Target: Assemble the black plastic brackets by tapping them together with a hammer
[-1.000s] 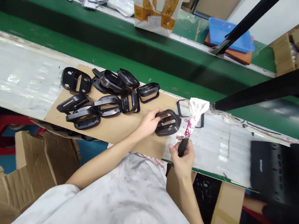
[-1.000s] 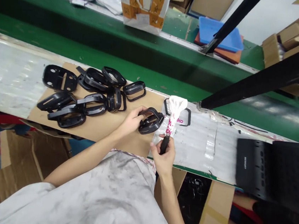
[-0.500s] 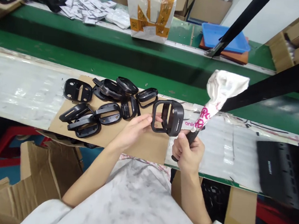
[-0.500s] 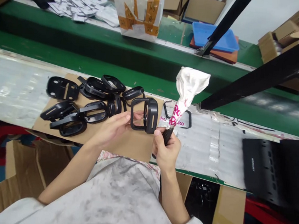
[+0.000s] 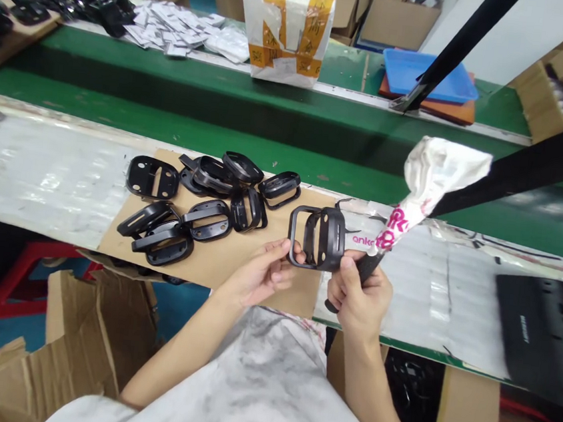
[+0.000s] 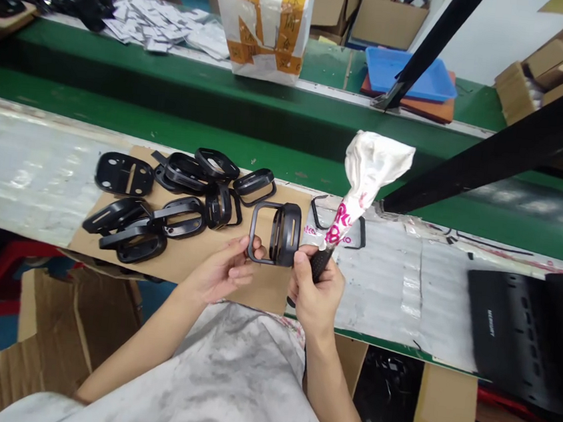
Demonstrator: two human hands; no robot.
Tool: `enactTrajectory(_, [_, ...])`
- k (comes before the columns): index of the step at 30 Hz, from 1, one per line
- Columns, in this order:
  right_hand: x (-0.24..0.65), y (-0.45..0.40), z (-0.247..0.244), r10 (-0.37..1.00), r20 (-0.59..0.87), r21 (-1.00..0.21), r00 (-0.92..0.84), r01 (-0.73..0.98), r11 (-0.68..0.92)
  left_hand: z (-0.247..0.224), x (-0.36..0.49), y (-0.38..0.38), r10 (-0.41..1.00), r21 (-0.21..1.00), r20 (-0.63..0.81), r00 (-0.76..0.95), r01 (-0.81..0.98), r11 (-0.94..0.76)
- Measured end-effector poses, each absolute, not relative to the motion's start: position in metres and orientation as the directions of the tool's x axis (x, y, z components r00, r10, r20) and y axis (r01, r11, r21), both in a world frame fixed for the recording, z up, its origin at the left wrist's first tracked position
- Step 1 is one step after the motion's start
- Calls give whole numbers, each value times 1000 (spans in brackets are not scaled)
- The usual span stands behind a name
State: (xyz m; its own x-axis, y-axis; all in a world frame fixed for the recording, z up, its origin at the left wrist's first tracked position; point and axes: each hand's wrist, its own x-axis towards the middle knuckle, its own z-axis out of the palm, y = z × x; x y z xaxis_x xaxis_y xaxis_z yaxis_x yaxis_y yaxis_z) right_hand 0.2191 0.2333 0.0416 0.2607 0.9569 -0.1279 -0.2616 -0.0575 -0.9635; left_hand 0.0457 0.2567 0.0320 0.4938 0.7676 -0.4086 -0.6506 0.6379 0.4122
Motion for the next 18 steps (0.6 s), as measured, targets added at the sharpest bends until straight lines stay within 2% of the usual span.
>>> enactTrajectory(5, [218,231,35,956,-119,-972,266,-226,-59,19,57,250,755,313,-484,442,-718,622])
enactTrajectory(10, [215,224,30,954,-168,-965,247,-238,-108,15,56,255,839,412,-434,329,-756,510])
enactTrajectory(14, [210,220,27,954,-192,-954,230,-273,-126,14,47,259,863,497,-374,340,-713,496])
enactTrajectory(18, [213,219,27,967,-169,-948,188,-299,-107,22,37,266,842,424,-402,359,-743,519])
